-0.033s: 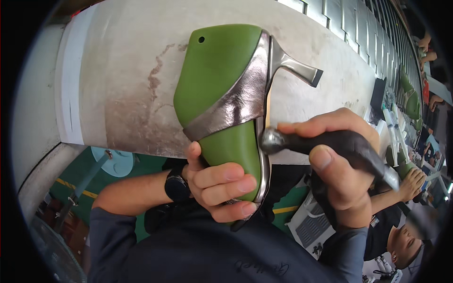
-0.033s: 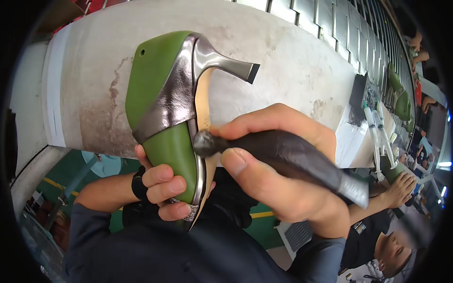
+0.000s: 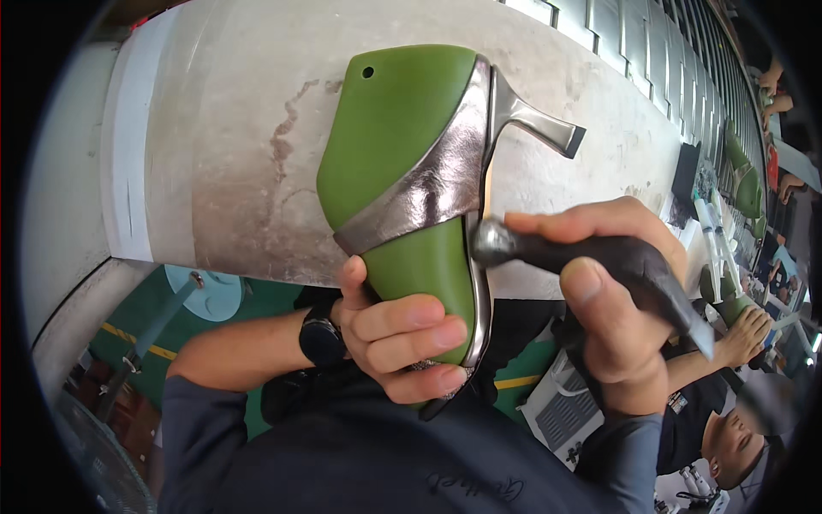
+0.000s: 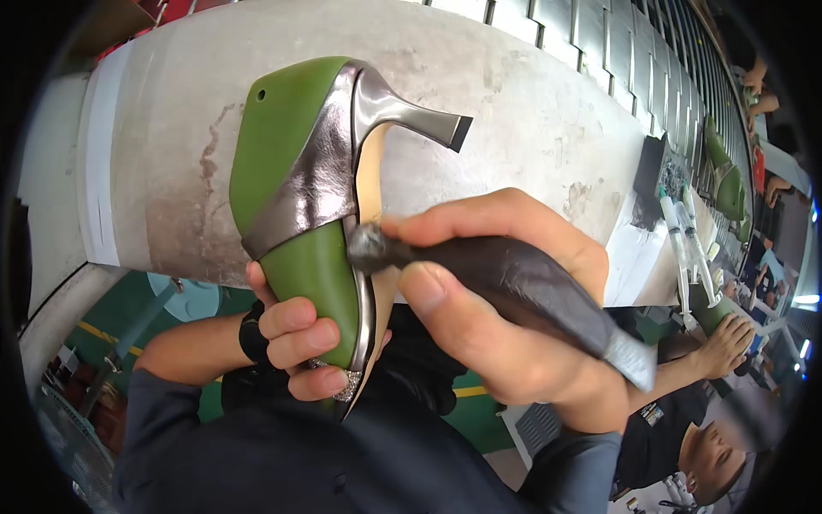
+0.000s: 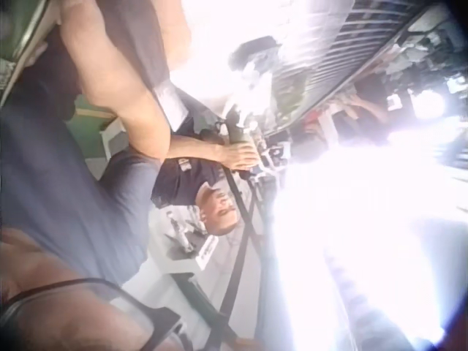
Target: The person assembles high-heeled shoes by taking soles and lasted shoe uppers from a conveyor, pressing the soles onto the shoes by hand, and tapping the edges and heels with a hammer.
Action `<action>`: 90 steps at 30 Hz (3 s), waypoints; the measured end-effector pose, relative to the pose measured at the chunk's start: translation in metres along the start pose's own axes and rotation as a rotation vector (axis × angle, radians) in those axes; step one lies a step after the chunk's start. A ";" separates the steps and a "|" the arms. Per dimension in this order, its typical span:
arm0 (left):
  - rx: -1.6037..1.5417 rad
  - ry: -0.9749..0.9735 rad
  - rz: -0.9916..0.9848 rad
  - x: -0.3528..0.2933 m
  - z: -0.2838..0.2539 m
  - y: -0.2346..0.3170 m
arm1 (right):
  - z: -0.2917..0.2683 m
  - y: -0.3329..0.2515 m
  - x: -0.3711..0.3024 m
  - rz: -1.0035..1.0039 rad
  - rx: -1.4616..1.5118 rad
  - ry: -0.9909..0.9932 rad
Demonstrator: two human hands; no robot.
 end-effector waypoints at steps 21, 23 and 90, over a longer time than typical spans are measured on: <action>0.056 0.113 -0.041 -0.001 0.006 -0.001 | 0.003 0.012 -0.037 0.082 0.193 0.056; 0.051 0.112 -0.061 0.001 0.004 0.002 | -0.001 0.012 -0.018 0.031 0.121 0.046; -1.447 0.113 -0.863 0.055 -0.139 -0.070 | 0.052 0.088 -0.049 -0.202 1.016 -0.474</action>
Point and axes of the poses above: each hand's wrist, its own x-axis towards the middle knuckle, its own z-axis out of the palm, y = z × x, the point moved 2 cm from there along x, towards the middle knuckle, and after that the axes turned 11 degrees about z, right-handed, at the moved point
